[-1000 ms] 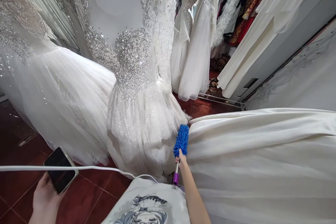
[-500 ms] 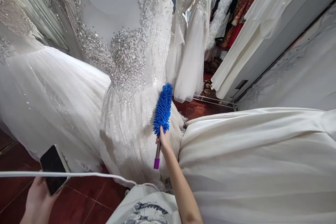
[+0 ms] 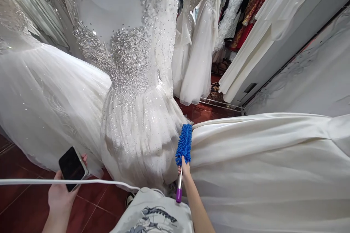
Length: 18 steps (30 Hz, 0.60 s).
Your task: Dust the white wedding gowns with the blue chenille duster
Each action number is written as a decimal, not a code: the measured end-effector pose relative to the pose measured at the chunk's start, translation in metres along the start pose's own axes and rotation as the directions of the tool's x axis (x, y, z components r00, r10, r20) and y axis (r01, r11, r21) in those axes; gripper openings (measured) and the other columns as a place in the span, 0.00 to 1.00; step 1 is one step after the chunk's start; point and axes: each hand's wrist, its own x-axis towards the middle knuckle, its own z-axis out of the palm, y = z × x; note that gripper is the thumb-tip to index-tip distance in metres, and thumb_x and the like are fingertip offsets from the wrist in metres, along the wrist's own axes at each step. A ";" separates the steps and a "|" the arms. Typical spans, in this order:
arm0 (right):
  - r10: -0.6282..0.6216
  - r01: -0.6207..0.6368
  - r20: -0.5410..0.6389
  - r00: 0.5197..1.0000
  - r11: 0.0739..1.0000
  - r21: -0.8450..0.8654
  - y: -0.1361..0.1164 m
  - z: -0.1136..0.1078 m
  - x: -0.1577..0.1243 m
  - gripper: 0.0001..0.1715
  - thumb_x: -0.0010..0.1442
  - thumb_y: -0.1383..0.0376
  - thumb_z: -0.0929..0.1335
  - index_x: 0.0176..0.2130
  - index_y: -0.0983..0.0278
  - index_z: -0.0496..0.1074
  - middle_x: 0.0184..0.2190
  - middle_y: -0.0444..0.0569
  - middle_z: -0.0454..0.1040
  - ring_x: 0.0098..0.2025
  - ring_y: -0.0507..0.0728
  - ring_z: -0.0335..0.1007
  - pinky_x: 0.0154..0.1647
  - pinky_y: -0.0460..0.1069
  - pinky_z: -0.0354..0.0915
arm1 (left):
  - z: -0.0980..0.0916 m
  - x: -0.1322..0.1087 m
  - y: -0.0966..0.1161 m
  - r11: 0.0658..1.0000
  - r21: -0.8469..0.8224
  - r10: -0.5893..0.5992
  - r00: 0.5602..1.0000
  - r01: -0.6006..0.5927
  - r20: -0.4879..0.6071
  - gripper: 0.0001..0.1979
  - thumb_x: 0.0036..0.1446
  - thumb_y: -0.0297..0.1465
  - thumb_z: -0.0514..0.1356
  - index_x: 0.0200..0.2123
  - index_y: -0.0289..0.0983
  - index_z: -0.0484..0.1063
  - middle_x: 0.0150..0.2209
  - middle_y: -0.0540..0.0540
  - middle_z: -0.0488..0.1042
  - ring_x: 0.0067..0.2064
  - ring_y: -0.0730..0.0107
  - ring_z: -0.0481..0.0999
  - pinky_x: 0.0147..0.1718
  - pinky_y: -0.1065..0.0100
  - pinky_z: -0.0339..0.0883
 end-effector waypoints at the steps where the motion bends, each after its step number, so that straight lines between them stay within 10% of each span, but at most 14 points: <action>1: 0.023 -0.023 0.019 1.000 1.000 0.002 -0.002 -0.001 -0.002 0.22 0.53 0.50 0.72 0.32 0.58 0.58 0.11 0.34 0.57 0.11 0.46 0.50 0.08 0.40 0.47 | 0.005 -0.001 -0.002 1.000 0.002 0.005 1.000 -0.005 0.009 0.24 0.64 0.32 0.42 0.53 0.33 0.72 0.48 0.40 0.78 0.55 0.67 0.75 0.45 0.71 0.75; 8: 0.044 -0.045 0.054 0.998 0.999 0.017 -0.026 0.017 -0.014 0.22 0.55 0.50 0.71 0.32 0.58 0.57 0.11 0.33 0.56 0.11 0.46 0.48 0.09 0.40 0.46 | 0.008 -0.001 -0.015 0.999 -0.036 0.037 0.996 -0.034 0.087 0.23 0.60 0.39 0.49 0.55 0.37 0.71 0.42 0.42 0.80 0.42 0.64 0.80 0.43 0.61 0.78; 14: -0.073 0.077 0.158 0.985 0.997 -0.022 -0.050 0.055 -0.030 0.24 0.55 0.46 0.69 0.33 0.58 0.57 0.11 0.32 0.55 0.10 0.46 0.48 0.10 0.40 0.46 | -0.048 -0.018 -0.008 0.999 0.040 -0.007 0.989 0.013 -0.147 0.26 0.52 0.49 0.56 0.50 0.43 0.75 0.38 0.44 0.83 0.43 0.54 0.81 0.43 0.50 0.78; 18: -0.085 0.092 0.181 0.980 0.995 -0.035 -0.059 0.070 -0.042 0.24 0.54 0.45 0.69 0.33 0.58 0.57 0.12 0.34 0.58 0.11 0.46 0.49 0.10 0.40 0.46 | -0.078 -0.045 -0.028 0.959 0.083 -0.240 0.935 0.270 -0.262 0.23 0.43 0.41 0.66 0.45 0.43 0.78 0.33 0.39 0.83 0.48 0.39 0.78 0.38 0.46 0.77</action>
